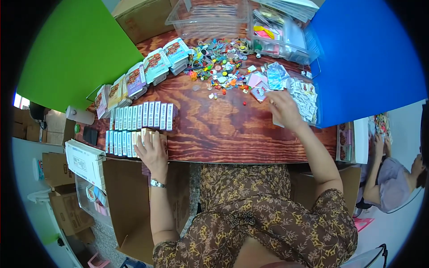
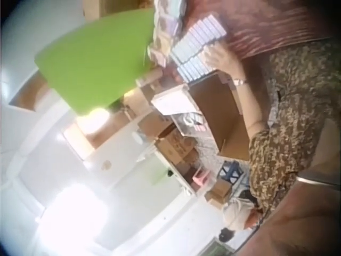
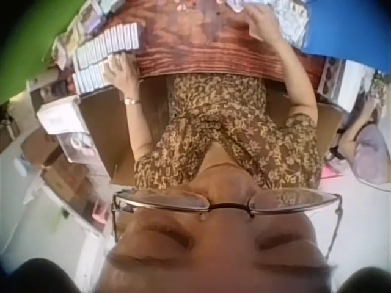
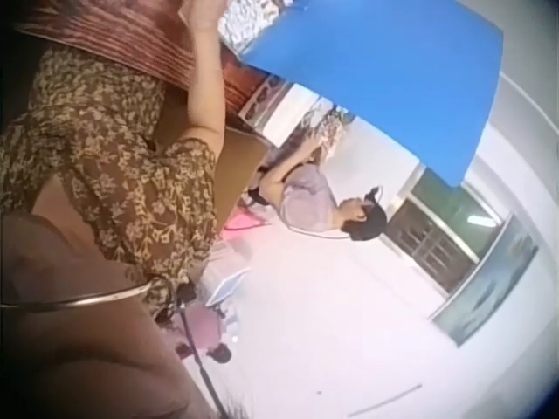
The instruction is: Packaging small toy figurines into small cardboard boxes and applying stickers.
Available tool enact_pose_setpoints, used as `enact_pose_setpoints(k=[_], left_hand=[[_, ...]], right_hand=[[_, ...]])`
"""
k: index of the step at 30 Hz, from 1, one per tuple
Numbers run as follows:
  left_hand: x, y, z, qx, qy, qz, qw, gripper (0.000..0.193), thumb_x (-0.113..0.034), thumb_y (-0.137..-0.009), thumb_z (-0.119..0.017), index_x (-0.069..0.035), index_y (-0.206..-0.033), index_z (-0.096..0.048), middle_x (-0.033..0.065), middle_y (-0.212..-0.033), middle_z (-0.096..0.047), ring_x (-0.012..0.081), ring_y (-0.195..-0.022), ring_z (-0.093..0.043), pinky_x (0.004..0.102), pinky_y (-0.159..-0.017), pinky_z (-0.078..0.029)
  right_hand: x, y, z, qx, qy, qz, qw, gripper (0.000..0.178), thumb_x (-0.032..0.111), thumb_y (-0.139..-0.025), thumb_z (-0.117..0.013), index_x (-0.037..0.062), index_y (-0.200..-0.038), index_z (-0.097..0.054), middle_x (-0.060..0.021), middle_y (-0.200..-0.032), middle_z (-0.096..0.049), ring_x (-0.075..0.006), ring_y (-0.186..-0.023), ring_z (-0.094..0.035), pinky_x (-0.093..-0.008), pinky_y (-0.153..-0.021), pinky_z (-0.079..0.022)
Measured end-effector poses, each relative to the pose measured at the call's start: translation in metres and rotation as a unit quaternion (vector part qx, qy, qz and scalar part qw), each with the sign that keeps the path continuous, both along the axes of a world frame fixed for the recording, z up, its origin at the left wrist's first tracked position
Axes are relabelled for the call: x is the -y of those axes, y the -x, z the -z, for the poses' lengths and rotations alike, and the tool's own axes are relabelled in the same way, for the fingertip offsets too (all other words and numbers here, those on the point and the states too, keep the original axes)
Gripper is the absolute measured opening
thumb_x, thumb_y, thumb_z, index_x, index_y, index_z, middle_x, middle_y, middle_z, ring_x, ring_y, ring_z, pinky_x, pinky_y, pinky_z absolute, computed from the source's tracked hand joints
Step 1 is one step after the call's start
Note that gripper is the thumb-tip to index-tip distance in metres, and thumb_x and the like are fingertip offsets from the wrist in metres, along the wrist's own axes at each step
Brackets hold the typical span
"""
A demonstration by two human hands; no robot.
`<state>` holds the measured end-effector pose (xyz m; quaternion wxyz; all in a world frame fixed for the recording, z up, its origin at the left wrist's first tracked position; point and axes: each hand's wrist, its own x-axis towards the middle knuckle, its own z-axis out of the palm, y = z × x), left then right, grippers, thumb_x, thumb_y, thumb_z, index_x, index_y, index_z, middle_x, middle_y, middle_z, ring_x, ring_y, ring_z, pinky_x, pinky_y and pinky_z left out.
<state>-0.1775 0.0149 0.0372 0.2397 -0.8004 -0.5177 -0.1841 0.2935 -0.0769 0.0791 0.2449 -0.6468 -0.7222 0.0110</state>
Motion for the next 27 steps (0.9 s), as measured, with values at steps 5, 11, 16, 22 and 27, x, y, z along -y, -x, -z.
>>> enact_pose_setpoints(k=[5,11,16,22,27], left_hand=[[0.008,-0.014,0.003,-0.027,0.102,-0.013,0.994,0.062,-0.038,-0.097,-0.062,-0.014,-0.150,-0.043,0.0159,-0.154,-0.041,0.0433,-0.142,-0.034,0.0670,-0.111,-0.025],[0.011,-0.021,-0.023,-0.063,0.184,-0.054,0.979,0.077,-0.048,-0.096,-0.060,-0.012,-0.158,-0.030,0.0186,-0.161,-0.030,0.0450,-0.147,-0.026,0.0714,-0.111,-0.022],[0.020,-0.046,-0.052,0.088,0.125,0.073,0.986,0.085,-0.041,-0.087,-0.073,-0.001,-0.153,-0.035,0.0222,-0.156,-0.036,0.0424,-0.144,-0.031,0.0660,-0.112,-0.025],[0.062,-0.185,-0.055,0.197,0.241,0.353,0.882,0.112,-0.040,-0.073,-0.086,0.008,-0.153,-0.024,0.0275,-0.156,-0.031,0.0430,-0.146,-0.029,0.0595,-0.116,-0.025],[0.059,-0.211,-0.021,0.200,0.226,0.318,0.899,0.103,-0.032,-0.069,-0.089,0.007,-0.147,-0.033,0.0253,-0.141,-0.046,0.0404,-0.132,-0.047,0.0536,-0.109,-0.037]], right_hand=[[0.025,-0.022,-0.016,0.175,0.193,0.005,0.965,0.088,0.035,-0.077,-0.081,0.0104,-0.150,-0.039,-0.0184,-0.149,-0.046,-0.0384,-0.139,-0.042,-0.0532,-0.114,-0.035],[0.031,-0.017,0.003,0.260,0.135,0.001,0.956,0.069,0.034,-0.088,-0.071,0.0079,-0.145,-0.044,-0.0177,-0.139,-0.056,-0.0327,-0.125,-0.058,-0.0552,-0.103,-0.046],[0.019,-0.004,-0.035,0.152,0.125,0.049,0.979,0.052,0.017,-0.091,-0.066,0.0116,-0.141,-0.051,-0.0164,-0.094,-0.073,-0.0308,-0.080,-0.073,-0.0395,-0.063,-0.057],[0.011,0.055,-0.054,-0.141,0.061,-0.054,0.987,0.029,0.012,-0.091,-0.061,0.0046,-0.117,-0.069,-0.0196,-0.085,-0.072,-0.0354,-0.070,-0.070,-0.0433,-0.065,-0.056],[0.005,0.071,-0.058,-0.232,0.192,-0.048,0.952,0.032,0.019,-0.092,-0.059,0.0048,-0.120,-0.068,-0.0202,-0.093,-0.072,-0.0331,-0.081,-0.073,-0.0406,-0.072,-0.057]])
